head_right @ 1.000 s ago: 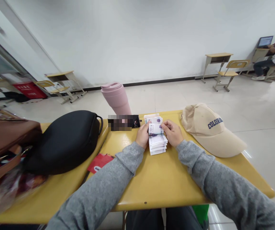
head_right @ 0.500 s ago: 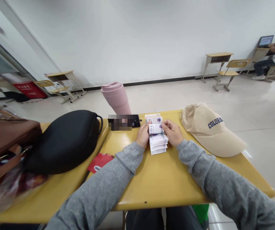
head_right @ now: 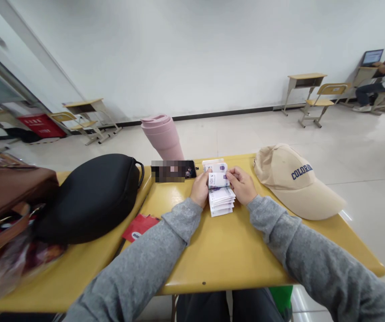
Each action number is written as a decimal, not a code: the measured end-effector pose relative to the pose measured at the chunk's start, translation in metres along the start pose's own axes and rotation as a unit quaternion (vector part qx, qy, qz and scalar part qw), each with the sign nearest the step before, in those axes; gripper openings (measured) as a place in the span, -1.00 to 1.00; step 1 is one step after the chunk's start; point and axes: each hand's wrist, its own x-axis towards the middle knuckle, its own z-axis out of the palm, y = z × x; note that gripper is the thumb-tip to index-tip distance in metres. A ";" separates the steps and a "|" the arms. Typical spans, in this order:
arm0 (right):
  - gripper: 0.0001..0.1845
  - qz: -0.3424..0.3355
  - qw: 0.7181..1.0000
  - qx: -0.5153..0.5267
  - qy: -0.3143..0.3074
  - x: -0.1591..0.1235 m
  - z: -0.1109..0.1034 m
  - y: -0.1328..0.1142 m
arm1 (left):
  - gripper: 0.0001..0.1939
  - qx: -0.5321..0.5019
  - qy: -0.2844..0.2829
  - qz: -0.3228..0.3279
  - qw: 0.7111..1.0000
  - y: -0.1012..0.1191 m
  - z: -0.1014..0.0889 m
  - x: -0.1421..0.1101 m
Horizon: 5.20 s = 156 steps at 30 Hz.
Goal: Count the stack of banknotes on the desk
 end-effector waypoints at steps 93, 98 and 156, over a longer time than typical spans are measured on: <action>-0.67 0.005 0.998 -0.058 -0.013 0.000 -0.003 0.005 | -0.63 -0.010 -0.001 0.019 1.000 0.002 0.001 -0.001; -0.67 0.000 0.998 -0.061 -0.013 0.001 -0.003 0.005 | -0.63 -0.014 0.005 0.017 1.000 0.003 0.002 -0.003; -0.64 0.017 0.993 -0.105 0.045 0.002 -0.004 0.005 | -0.63 -0.035 -0.016 -0.005 0.999 0.002 0.003 -0.003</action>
